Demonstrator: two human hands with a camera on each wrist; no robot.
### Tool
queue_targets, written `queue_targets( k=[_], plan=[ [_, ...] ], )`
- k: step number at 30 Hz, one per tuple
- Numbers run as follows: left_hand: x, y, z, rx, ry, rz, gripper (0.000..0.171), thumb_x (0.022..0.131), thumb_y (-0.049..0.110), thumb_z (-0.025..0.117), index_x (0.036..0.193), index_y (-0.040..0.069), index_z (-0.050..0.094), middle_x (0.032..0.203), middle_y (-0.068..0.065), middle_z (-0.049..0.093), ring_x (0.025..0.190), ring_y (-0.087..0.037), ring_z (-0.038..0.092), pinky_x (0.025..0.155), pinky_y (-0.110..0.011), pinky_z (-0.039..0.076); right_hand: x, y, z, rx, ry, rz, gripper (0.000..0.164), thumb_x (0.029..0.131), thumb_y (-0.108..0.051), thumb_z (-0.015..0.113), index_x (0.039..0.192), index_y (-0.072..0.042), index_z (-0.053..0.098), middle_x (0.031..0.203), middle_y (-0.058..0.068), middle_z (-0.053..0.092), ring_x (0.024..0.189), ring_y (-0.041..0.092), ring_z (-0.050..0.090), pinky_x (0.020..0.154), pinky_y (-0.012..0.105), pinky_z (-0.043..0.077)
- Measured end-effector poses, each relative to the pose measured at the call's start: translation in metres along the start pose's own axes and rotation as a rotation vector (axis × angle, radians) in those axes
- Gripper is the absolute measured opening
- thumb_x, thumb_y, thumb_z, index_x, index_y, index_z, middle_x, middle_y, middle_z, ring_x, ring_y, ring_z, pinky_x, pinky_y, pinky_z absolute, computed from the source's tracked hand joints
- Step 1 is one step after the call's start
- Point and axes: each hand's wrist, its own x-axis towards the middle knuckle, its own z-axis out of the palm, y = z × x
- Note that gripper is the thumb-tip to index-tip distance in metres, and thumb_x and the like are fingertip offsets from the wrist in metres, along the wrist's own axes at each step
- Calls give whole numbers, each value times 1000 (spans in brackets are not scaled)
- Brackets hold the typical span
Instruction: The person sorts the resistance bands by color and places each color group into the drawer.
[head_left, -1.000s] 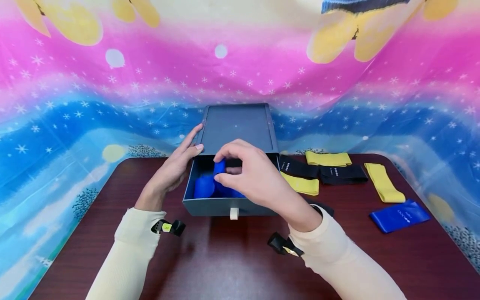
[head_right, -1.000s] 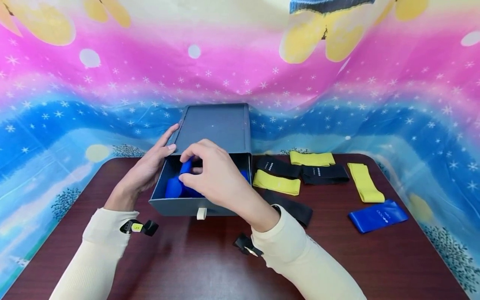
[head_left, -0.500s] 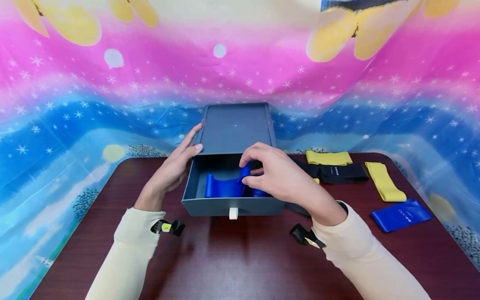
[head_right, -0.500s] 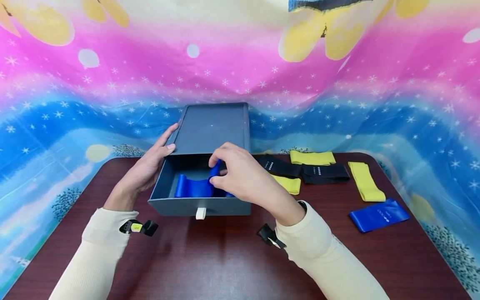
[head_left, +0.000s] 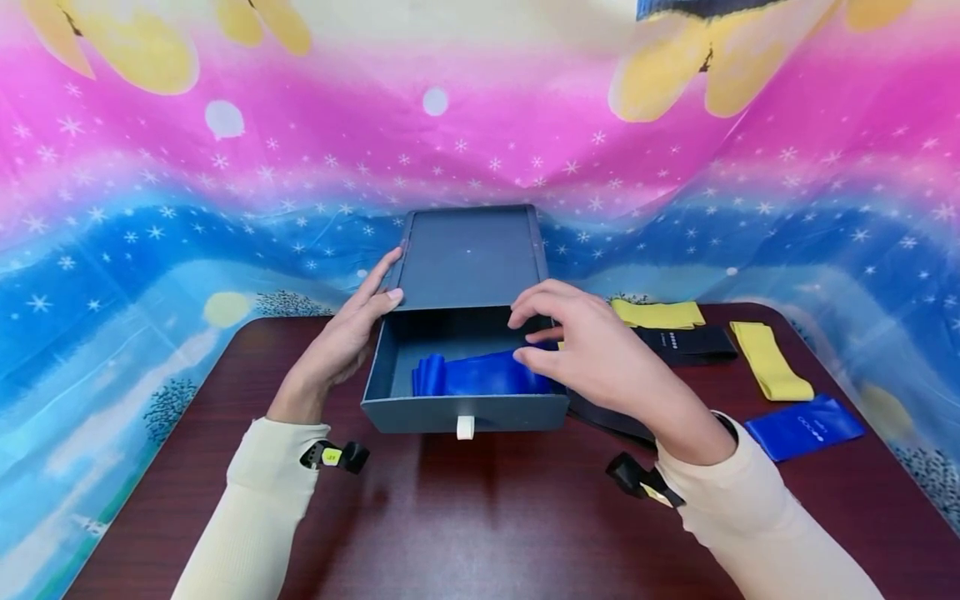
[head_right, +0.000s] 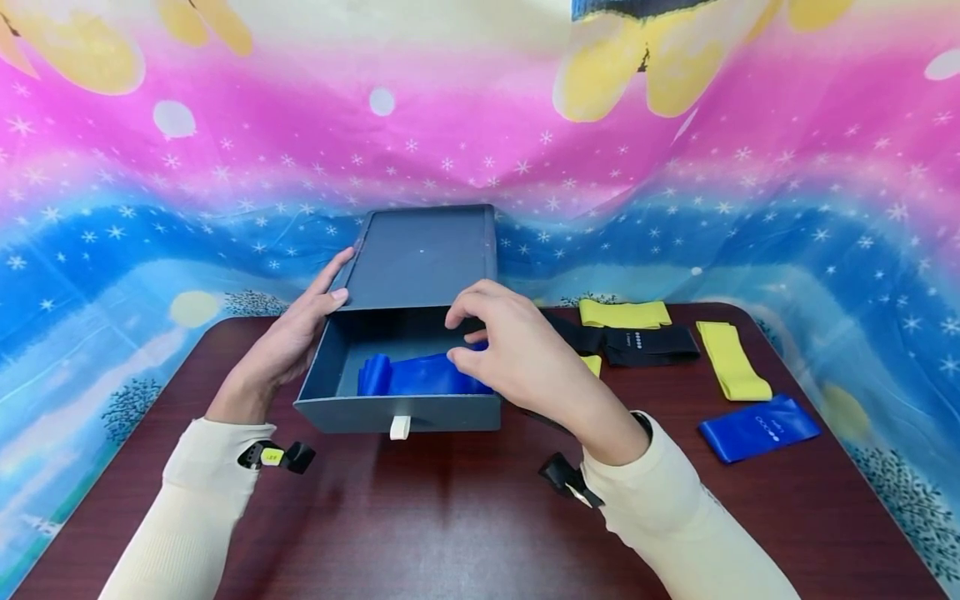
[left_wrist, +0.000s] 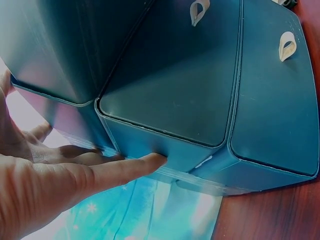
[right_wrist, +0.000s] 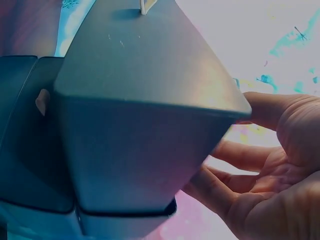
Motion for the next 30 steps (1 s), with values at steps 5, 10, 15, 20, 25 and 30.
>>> queue_targets(
  k=[5, 10, 15, 20, 25, 30],
  plan=[
    [0, 0, 0, -4, 0, 0, 63, 112, 36, 42, 165, 51, 10, 170, -9, 23, 147, -39, 41, 94, -37, 57, -9, 5, -7, -13, 38, 11, 27, 95, -4, 74, 121, -7, 70, 136, 7, 59, 123, 32, 65, 100, 47, 57],
    [-1, 0, 0, 2, 2, -1, 63, 112, 37, 42, 165, 51, 10, 170, -10, 23, 146, -40, 41, 94, -37, 57, -16, 8, -12, -27, 63, 15, 29, 96, -8, 75, 125, -11, 69, 138, 6, 59, 121, 31, 67, 98, 47, 58],
    [-1, 0, 0, -1, 4, -3, 64, 112, 38, 43, 165, 51, 10, 171, -8, 21, 146, -41, 42, 94, -38, 58, -22, 12, -17, -35, 81, 4, 30, 96, -10, 75, 125, -12, 69, 137, 7, 60, 124, 31, 63, 100, 51, 57],
    [-1, 0, 0, 10, 5, 0, 63, 112, 38, 42, 165, 51, 9, 172, -7, 20, 148, -39, 40, 95, -38, 57, -26, 19, -21, -65, 104, 0, 32, 96, -14, 77, 128, -12, 69, 137, 7, 62, 126, 31, 60, 101, 54, 56],
    [0, -1, 0, 18, 3, 2, 63, 112, 39, 42, 164, 52, 10, 172, -5, 18, 150, -38, 38, 97, -40, 56, -35, 33, -28, -92, 131, 19, 33, 97, -17, 77, 128, -14, 70, 137, 8, 63, 129, 31, 59, 101, 57, 54],
    [-1, -1, 0, 27, 4, 6, 63, 112, 40, 42, 165, 52, 9, 173, -3, 15, 151, -36, 37, 98, -38, 55, -45, 55, -40, -128, 154, 63, 33, 97, -19, 77, 129, -17, 69, 141, 8, 61, 130, 33, 58, 101, 60, 53]
  ],
)
